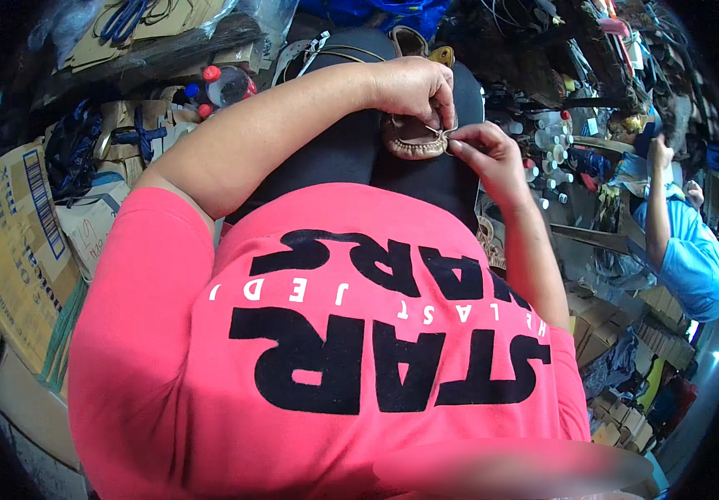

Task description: Threading a cord through the edge of a leather shoe upper component.

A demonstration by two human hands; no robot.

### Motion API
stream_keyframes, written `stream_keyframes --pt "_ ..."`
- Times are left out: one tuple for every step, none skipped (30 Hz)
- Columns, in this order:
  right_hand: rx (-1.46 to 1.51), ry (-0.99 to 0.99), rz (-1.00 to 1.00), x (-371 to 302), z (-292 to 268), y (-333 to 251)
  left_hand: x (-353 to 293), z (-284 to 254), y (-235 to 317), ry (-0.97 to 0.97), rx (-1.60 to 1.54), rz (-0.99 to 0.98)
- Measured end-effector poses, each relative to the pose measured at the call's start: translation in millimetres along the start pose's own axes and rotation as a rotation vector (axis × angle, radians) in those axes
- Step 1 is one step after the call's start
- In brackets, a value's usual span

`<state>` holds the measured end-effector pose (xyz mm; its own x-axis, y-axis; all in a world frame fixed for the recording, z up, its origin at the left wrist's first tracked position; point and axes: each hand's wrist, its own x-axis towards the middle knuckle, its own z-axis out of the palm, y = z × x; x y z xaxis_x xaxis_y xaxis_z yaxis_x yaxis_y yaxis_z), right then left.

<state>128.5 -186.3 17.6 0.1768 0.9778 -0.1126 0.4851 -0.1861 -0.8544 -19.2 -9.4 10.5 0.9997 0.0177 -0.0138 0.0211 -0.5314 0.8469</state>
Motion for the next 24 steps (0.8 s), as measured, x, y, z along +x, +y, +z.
stream_keyframes --pt "-0.05 0.059 -0.034 -0.9 6.9 -3.2 -1.3 0.6 1.0 0.02 0.009 -0.005" --pt "-0.081 0.071 -0.046 -2.6 9.2 -8.9 -3.0 1.1 0.9 0.037 0.02 -0.012" --pt "-0.111 0.083 -0.058 -4.5 9.1 -14.7 -6.6 4.3 0.6 0.03 0.023 -0.012" --pt "-0.105 0.089 -0.057 -6.0 7.5 -15.0 -12.9 9.7 0.1 0.237 0.084 0.022" --pt "-0.123 0.088 -0.083 -8.3 5.5 -13.5 -20.3 12.8 1.1 0.437 0.147 0.059" --pt "-0.141 0.092 -0.104 -10.9 4.9 -12.5 -29.6 10.9 5.0 0.44 0.168 0.067" --pt "-0.132 0.107 -0.097 -14.0 6.4 -13.8 -40.2 10.1 6.5 0.422 0.172 0.072" --pt "-0.189 0.121 -0.121 -17.6 8.4 -16.5 -52.1 10.3 8.1 0.515 0.269 0.057" --pt "-0.249 0.138 -0.141 -21.2 9.8 -19.5 -60.0 10.8 10.6 0.607 0.364 0.047" --pt "-0.31 0.149 -0.147 -24.6 11.4 -22.2 -66.4 12.4 16.0 0.597 0.365 0.052" --pt "-0.305 0.154 -0.145 -27.5 14.1 -23.3 -74.1 14.1 23.9 0.569 0.324 -0.054" --pt "-0.426 0.174 -0.2 -29.9 16.5 -24.1 -78.3 15.6 29.2 0.541 0.284 -0.159" --pt "-0.548 0.195 -0.254 -31.7 18.0 -24.3 -79.5 18.5 30.5 0.534 0.287 -0.158" --pt "-0.571 0.174 -0.239 -31.9 17.4 -26.6 -81.0 22.9 30.2 0.551 0.268 -0.085" --pt "-0.568 0.178 -0.24 -31.5 16.5 -25.3 -81.7 26.7 30.0 0.567 0.248 -0.012" --pt "-0.428 0.136 -0.16 -29.9 13.9 -22.6 -79.7 29.7 31.4 0.612 0.293 0.001" --pt "-0.288 0.093 -0.079 -29.0 11.9 -20.5 -78.2 30.3 31.8 0.608 0.295 0.003" --pt "-0.257 0.057 -0.036 -28.6 8.4 -22.9 -76.9 30.3 32.1 0.617 0.319 0.012" --pt "-0.255 0.062 -0.035 -29.8 9.1 -24.2 -76.2 30.1 31.9 0.626 0.344 0.021" --pt "-0.305 0.042 -0.018 -31.3 9.9 -26.6 -76.5 30.7 30.5 0.627 0.347 0.023" --pt "-0.354 0.021 -0.001 -33.0 10.8 -28.7 -77.3 32.0 27.8 0.602 0.383 0.011" --pt "-0.354 0.024 -0.003 -35.5 12.9 -29.4 -77.5 32.7 26.5 0.577 0.42 -0.002" --pt "-0.494 0.073 -0.116 -39.1 16.4 -28.0 -77.3 33.2 27.0 0.575 0.422 0.0" --pt "-0.634 0.123 -0.228 -41.4 18.7 -25.9 -77.0 33.9 27.9 0.582 0.542 -0.018"
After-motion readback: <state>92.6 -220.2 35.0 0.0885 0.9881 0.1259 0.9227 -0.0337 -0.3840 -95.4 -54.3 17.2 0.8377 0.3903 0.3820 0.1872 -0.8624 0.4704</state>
